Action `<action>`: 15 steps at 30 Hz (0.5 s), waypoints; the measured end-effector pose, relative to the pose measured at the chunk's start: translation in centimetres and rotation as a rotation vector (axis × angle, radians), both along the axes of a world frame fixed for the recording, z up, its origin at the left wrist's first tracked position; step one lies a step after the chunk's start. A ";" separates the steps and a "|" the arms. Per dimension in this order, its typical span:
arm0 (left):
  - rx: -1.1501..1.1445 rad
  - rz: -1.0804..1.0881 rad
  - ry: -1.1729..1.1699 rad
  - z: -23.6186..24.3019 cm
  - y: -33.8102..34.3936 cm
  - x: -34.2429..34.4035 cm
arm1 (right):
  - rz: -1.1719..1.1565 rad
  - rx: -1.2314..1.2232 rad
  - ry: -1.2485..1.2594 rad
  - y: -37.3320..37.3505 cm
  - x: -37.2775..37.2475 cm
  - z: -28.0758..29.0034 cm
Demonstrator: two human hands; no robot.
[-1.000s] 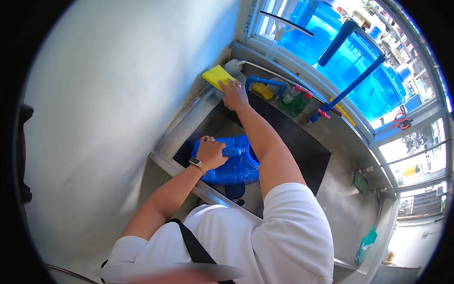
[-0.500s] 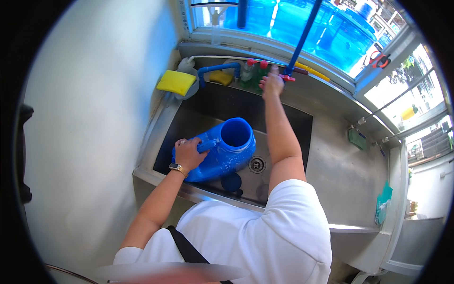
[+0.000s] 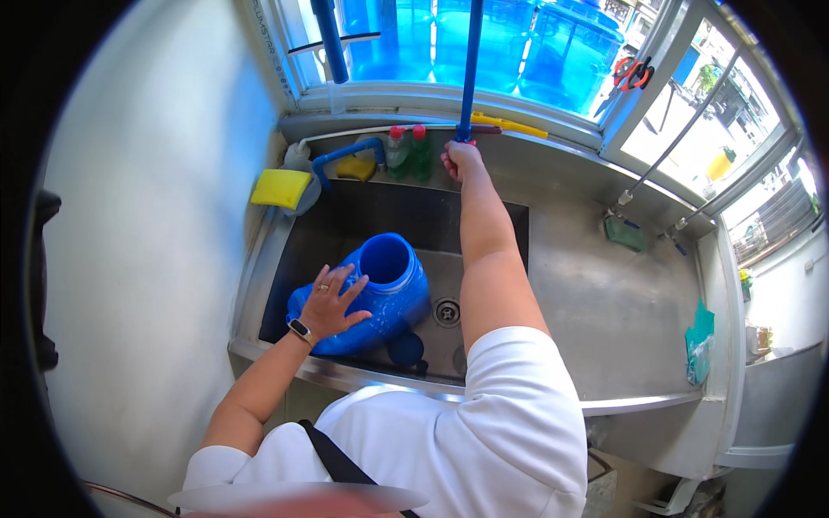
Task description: The person rinses a blue plastic container under a faucet, then uses a sponge to scrub the sink and the container lid. The person places the container and lid on the sink counter after cleaning.
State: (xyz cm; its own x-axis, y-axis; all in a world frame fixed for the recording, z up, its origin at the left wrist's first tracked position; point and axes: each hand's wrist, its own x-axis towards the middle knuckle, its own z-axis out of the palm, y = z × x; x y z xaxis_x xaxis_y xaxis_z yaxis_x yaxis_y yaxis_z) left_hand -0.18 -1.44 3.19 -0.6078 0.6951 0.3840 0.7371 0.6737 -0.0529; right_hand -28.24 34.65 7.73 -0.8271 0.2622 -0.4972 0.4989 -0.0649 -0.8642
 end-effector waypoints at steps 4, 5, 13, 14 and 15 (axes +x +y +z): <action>0.043 -0.120 -0.021 0.3 3.6 -0.2 | 0.023 0.160 0.055 0.0 1.0 0.4; 0.058 -0.150 -0.063 0.4 4.7 -0.4 | 0.023 0.195 0.034 -0.1 1.3 0.6; 0.255 0.331 -0.694 1.1 12.7 -5.9 | 0.683 0.294 -0.105 -6.8 4.0 1.3; 0.216 0.343 -0.796 0.8 13.2 -7.2 | 0.652 0.232 -0.096 -8.1 4.4 1.3; 0.186 0.385 -0.855 0.3 13.6 -8.4 | 0.633 0.202 -0.084 -9.2 4.7 1.3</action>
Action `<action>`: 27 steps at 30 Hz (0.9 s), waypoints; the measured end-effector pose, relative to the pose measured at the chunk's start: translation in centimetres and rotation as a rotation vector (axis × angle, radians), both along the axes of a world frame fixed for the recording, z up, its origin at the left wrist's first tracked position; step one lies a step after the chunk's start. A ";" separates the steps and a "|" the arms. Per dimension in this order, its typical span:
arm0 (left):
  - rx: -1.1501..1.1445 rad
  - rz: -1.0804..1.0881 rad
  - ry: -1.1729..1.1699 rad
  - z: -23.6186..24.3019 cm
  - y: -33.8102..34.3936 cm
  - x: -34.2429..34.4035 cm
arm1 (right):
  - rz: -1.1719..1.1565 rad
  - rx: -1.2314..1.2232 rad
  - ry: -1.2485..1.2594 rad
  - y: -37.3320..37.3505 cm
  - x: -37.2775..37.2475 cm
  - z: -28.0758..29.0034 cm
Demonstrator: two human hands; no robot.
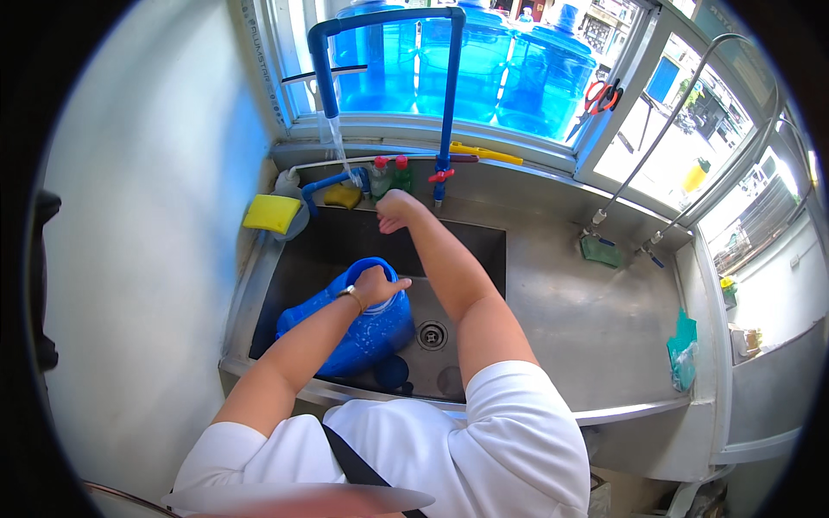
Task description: The person rinses a blue plastic container under a faucet, then uses a sponge to scrub the sink and the container lid. The person places the container and lid on the sink counter after cleaning.
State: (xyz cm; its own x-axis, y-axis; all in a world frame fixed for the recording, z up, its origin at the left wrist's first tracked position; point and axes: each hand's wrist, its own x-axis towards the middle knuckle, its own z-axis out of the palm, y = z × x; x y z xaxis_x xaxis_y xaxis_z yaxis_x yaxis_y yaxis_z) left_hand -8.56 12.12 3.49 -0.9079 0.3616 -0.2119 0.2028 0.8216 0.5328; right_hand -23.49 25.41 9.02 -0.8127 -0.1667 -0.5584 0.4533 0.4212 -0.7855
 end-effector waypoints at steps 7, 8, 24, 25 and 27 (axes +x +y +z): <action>-0.281 -0.202 0.218 -3.0 -0.5 -5.0 | 0.011 -0.205 0.067 -3.9 2.9 1.7; -0.262 -0.206 0.220 -2.5 -1.4 -5.5 | 0.024 -0.237 0.085 -4.2 3.1 2.0; 0.515 1.048 0.155 -6.4 -17.6 4.0 | 0.228 0.105 0.086 -9.0 2.2 3.5; 0.356 1.115 0.152 -6.8 -18.0 4.7 | 0.255 0.125 0.097 -8.8 2.1 3.2; 0.012 1.229 0.167 -7.4 -17.7 5.7 | 0.313 0.140 0.122 -8.6 1.8 2.5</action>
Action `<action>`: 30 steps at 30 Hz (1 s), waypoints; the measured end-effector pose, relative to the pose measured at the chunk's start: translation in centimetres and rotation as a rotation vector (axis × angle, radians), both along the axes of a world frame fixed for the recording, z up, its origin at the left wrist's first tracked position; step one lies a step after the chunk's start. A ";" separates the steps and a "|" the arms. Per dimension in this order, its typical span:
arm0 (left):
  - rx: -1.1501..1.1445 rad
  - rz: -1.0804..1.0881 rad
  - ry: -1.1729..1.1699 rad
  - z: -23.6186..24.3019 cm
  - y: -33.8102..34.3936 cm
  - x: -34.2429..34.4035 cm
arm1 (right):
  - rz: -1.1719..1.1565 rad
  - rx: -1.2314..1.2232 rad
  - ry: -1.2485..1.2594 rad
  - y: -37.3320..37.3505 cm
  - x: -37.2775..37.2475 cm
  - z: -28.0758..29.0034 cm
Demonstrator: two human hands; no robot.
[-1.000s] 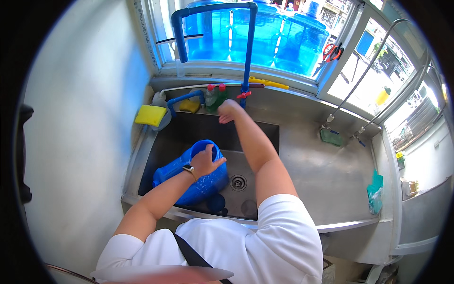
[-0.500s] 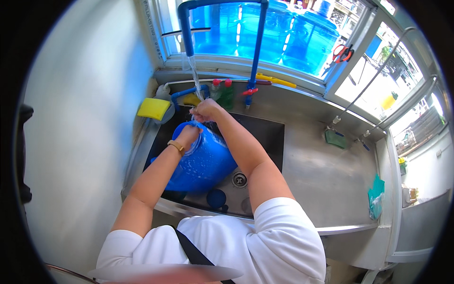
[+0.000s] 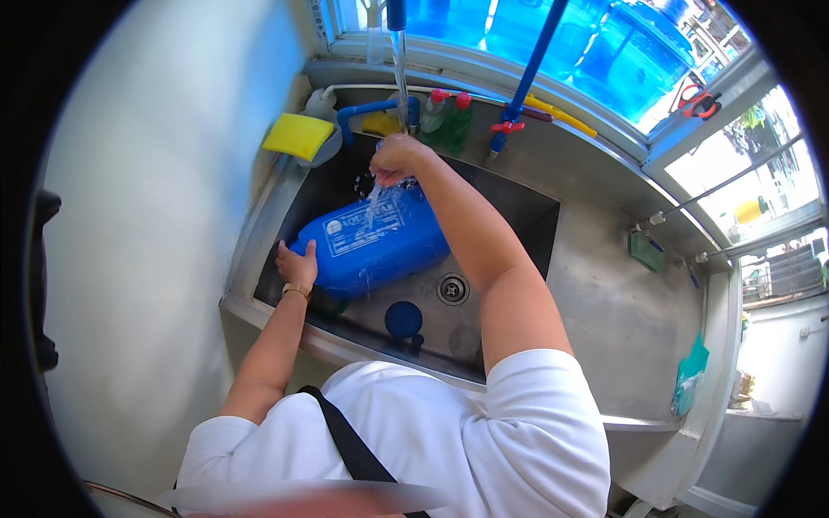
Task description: The person rinses a blue plastic container under a faucet, then uses a sponge to scrub the sink and the container lid. The person places the container and lid on the sink counter after cleaning.
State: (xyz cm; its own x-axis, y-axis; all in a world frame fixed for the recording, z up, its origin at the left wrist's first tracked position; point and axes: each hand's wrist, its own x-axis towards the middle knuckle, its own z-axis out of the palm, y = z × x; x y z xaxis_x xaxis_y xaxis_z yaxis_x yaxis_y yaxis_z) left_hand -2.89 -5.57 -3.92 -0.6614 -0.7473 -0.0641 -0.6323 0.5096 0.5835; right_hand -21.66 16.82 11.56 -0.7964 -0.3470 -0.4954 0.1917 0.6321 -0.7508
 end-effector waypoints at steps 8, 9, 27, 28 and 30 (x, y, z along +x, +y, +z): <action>-0.305 -1.004 -0.018 -2.9 8.7 -6.4 | 0.311 0.344 0.293 1.0 -1.1 -1.5; -0.325 -1.074 -0.002 -3.1 9.8 -7.7 | 0.418 0.395 0.406 1.1 -1.0 -1.4; -0.159 -1.144 -0.102 -2.7 16.1 -17.5 | 0.381 0.552 0.597 2.0 2.3 -1.3; -0.146 -1.158 -0.084 -2.8 15.9 -17.5 | 0.357 0.527 0.572 2.1 2.2 -1.4; -0.130 -1.184 -0.052 -2.8 15.9 -17.3 | 0.332 0.481 0.532 2.3 1.9 -1.4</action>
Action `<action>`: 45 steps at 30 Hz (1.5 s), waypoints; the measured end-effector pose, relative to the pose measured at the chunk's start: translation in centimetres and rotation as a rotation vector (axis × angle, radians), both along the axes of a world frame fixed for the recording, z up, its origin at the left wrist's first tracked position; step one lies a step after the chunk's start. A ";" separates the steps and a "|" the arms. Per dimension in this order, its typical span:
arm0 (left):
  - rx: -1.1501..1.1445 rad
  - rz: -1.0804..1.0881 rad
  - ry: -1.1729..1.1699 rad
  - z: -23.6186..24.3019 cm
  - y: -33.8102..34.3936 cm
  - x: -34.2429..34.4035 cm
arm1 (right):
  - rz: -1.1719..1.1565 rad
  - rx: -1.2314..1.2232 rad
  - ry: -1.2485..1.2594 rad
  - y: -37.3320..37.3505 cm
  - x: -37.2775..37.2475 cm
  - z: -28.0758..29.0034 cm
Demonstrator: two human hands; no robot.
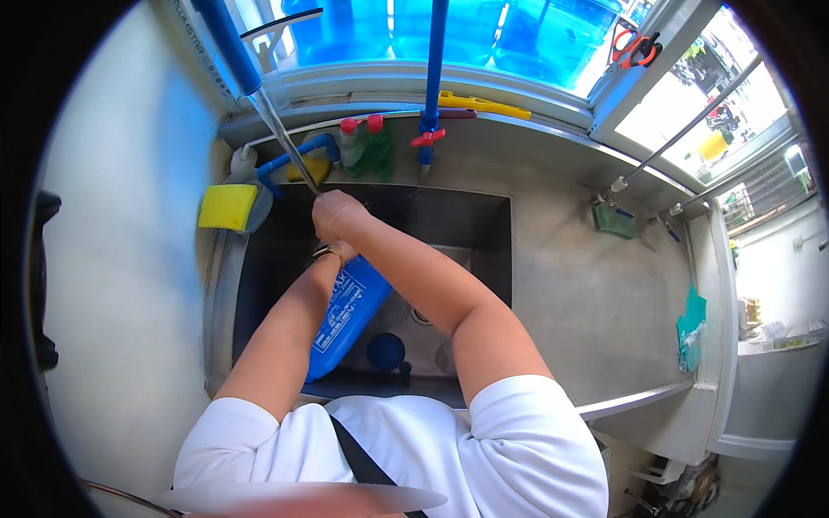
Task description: The person rinses a blue plastic container under a faucet, then uses a sponge to scrub the sink and the container lid. The person places the container and lid on the sink counter after cleaning.
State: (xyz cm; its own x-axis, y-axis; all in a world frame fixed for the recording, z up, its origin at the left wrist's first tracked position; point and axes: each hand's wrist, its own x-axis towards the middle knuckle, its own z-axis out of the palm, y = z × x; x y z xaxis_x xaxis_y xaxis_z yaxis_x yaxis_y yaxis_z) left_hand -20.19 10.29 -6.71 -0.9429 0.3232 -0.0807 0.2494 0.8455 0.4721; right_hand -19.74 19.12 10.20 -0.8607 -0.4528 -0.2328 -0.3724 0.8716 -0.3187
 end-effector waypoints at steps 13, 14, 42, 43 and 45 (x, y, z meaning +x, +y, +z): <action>0.002 -0.033 0.025 1.2 0.5 0.2 | 0.140 0.140 0.101 1.2 -2.6 1.0; -0.002 0.040 0.043 2.2 -0.1 0.1 | 0.162 0.133 0.131 1.3 -2.7 1.3; 0.825 0.252 -0.508 7.8 -4.3 3.9 | 0.147 0.132 0.066 1.7 -2.0 1.5; 0.818 0.253 -0.508 7.8 -4.3 3.9 | 0.153 0.131 0.092 1.6 -2.0 1.4; 0.827 0.266 -0.515 7.8 -4.4 3.9 | 0.171 0.148 0.098 1.5 -2.0 1.1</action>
